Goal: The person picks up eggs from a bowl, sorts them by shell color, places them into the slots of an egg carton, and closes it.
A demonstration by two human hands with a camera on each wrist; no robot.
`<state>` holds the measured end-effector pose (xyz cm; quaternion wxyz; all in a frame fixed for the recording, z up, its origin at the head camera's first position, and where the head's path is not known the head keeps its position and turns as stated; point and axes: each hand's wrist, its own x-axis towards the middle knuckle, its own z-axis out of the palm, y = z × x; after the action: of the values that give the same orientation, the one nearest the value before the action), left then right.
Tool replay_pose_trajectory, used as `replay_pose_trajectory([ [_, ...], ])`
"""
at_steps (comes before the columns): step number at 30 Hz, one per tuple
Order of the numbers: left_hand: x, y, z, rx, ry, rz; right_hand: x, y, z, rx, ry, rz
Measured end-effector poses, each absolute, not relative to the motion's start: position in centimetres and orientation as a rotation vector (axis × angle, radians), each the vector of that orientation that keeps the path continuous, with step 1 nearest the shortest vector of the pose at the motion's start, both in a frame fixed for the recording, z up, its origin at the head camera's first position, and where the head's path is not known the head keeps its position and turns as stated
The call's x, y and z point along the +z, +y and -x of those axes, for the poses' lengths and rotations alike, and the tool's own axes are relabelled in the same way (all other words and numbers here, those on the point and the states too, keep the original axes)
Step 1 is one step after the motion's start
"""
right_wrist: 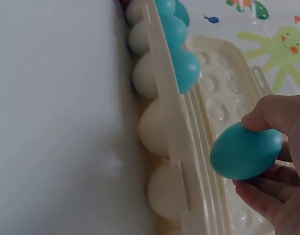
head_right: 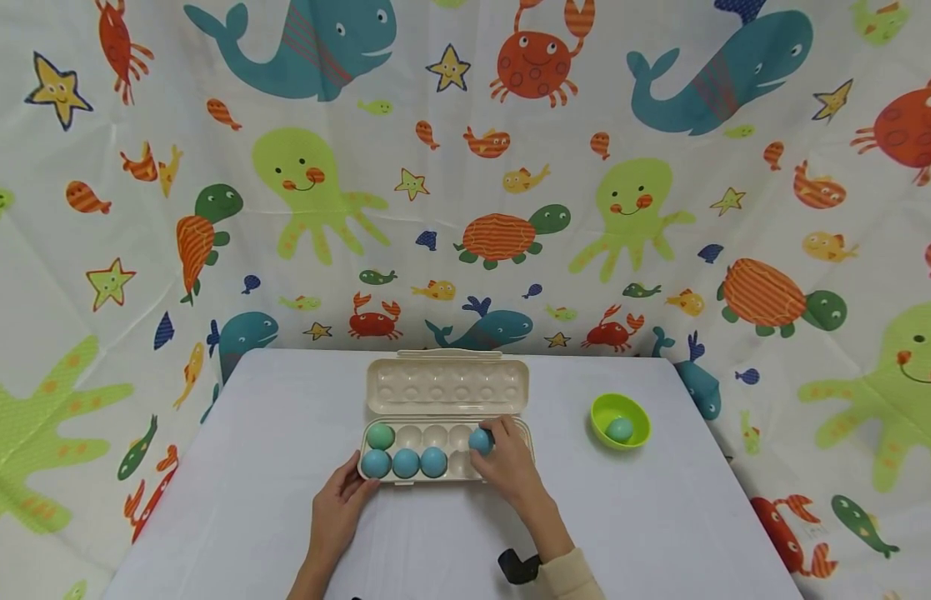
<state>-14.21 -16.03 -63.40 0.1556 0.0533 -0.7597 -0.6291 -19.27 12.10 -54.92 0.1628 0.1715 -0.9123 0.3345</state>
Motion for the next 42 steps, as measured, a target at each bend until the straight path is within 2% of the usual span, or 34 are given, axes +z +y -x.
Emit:
replay_pose_trajectory([
  [15,-63.5,-15.8,14.4,-1.768,-2.170,-0.168,-56.5,10.6,19.2,0.807,-2.718,-0.626],
  [42,-63.3,-15.7,14.1,-1.781,-2.176,-0.174,-55.6,10.5,19.6,0.861,-2.928,-0.712],
])
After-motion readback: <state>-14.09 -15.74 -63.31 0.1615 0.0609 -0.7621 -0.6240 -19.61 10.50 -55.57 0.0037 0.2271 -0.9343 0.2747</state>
